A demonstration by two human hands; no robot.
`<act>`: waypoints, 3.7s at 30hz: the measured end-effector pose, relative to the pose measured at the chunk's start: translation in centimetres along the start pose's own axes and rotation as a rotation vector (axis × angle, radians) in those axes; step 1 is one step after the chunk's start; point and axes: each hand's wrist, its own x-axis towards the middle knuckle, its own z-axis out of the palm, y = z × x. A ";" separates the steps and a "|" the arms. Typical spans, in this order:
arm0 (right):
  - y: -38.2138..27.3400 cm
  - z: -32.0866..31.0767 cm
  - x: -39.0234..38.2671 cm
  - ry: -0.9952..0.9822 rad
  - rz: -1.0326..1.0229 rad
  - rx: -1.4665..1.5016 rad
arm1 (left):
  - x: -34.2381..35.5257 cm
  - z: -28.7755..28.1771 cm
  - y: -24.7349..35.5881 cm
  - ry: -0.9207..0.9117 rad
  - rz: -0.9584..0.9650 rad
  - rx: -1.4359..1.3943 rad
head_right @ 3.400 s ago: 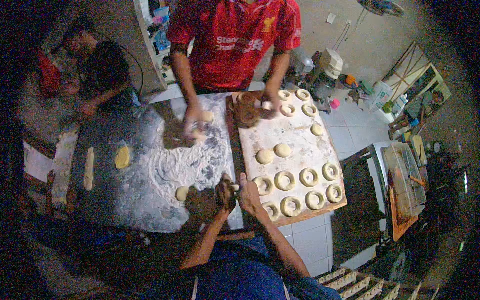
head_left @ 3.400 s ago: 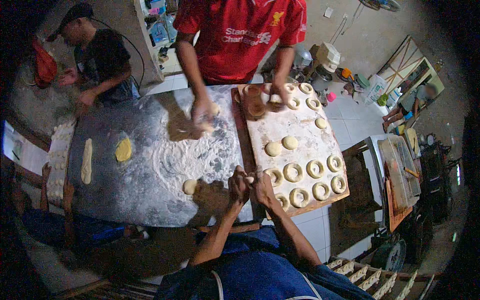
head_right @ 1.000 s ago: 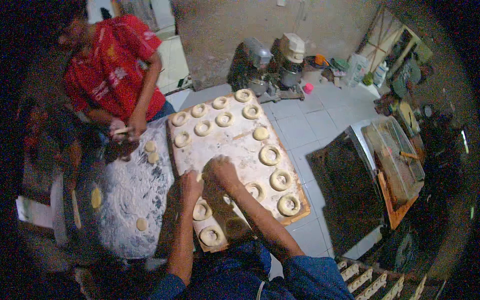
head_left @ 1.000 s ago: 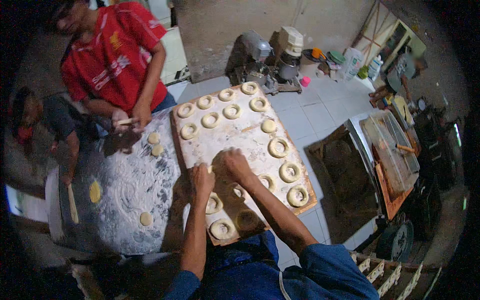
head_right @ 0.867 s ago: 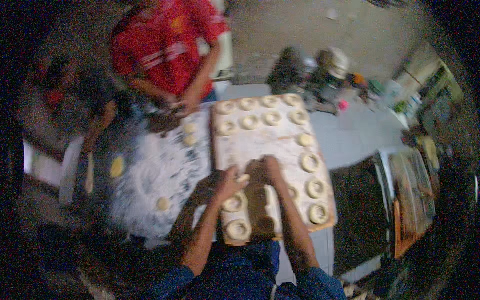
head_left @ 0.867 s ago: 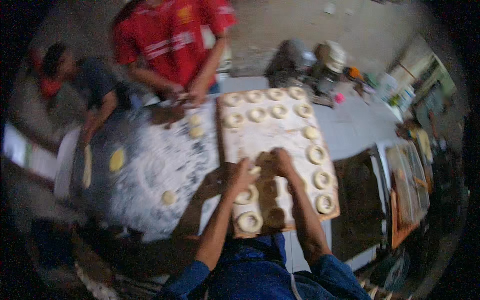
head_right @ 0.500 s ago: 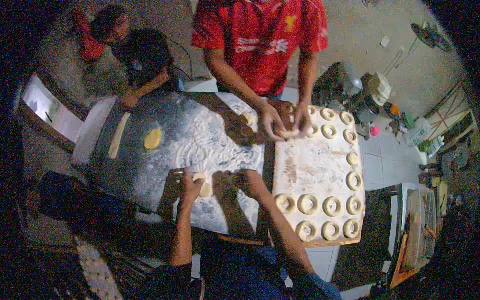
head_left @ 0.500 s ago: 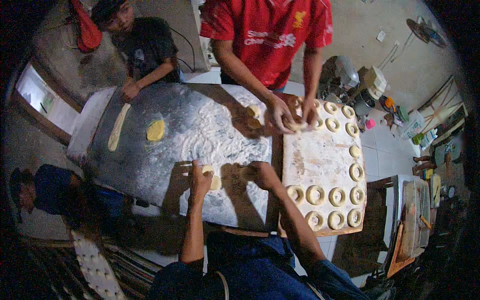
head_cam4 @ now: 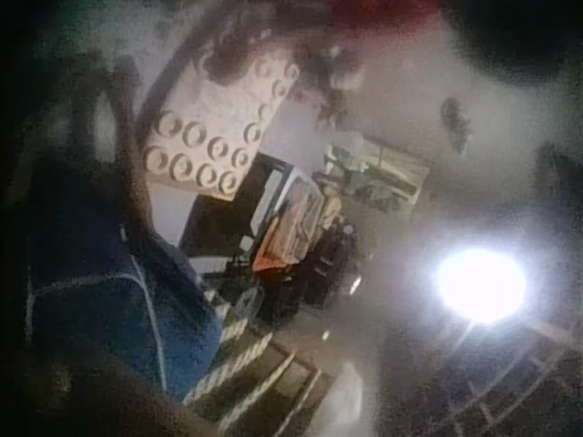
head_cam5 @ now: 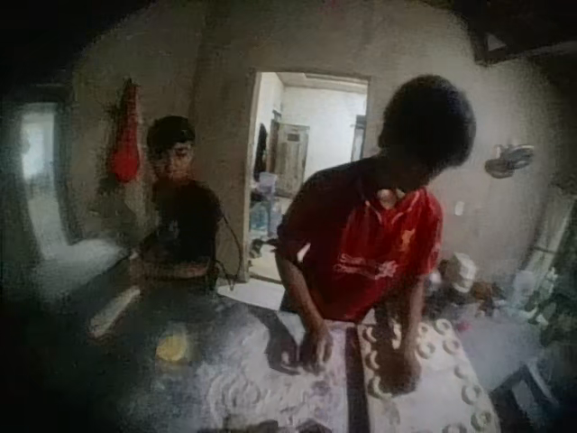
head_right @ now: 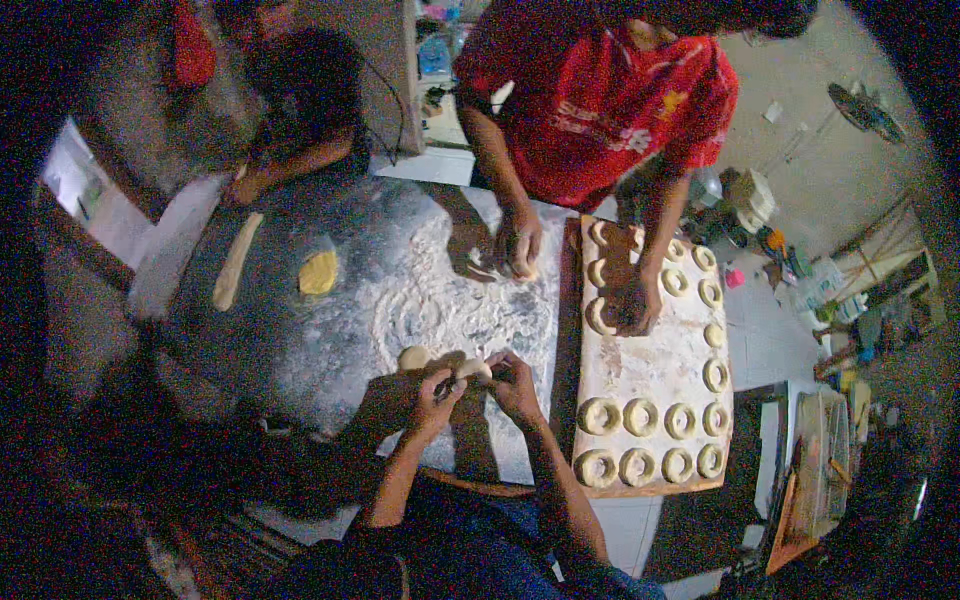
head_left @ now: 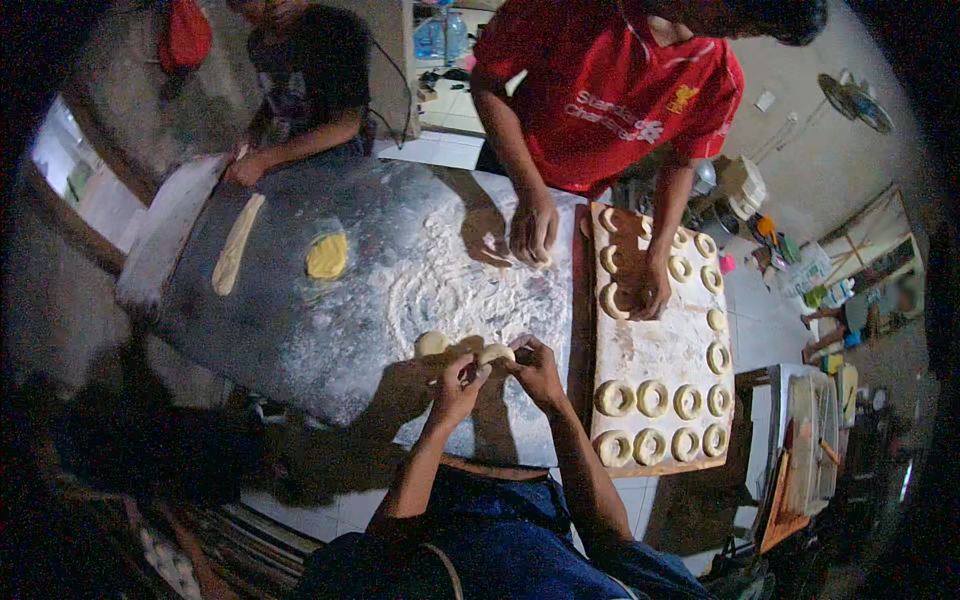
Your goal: The person shapes small dough balls into rings by hand and places them on a wooden board. Other workers roll and portion dough nearby. The shaped rings are arranged in rows on the board and later moved to a multi-tiered rack.
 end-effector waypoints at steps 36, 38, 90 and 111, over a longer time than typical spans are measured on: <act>-3.4 -5.6 -6.0 0.149 -0.007 -0.463 | -1.4 10.0 7.7 -0.254 0.104 0.029; -4.9 -5.5 -5.3 0.223 0.147 -0.270 | -0.7 12.7 4.1 -0.055 0.113 -0.184; -9.6 -34.7 -19.0 0.614 0.010 -0.916 | 1.7 42.4 12.3 -0.405 0.532 0.845; -12.4 -16.6 -19.9 0.251 0.201 -0.297 | -2.5 -1.0 3.2 0.301 0.147 0.821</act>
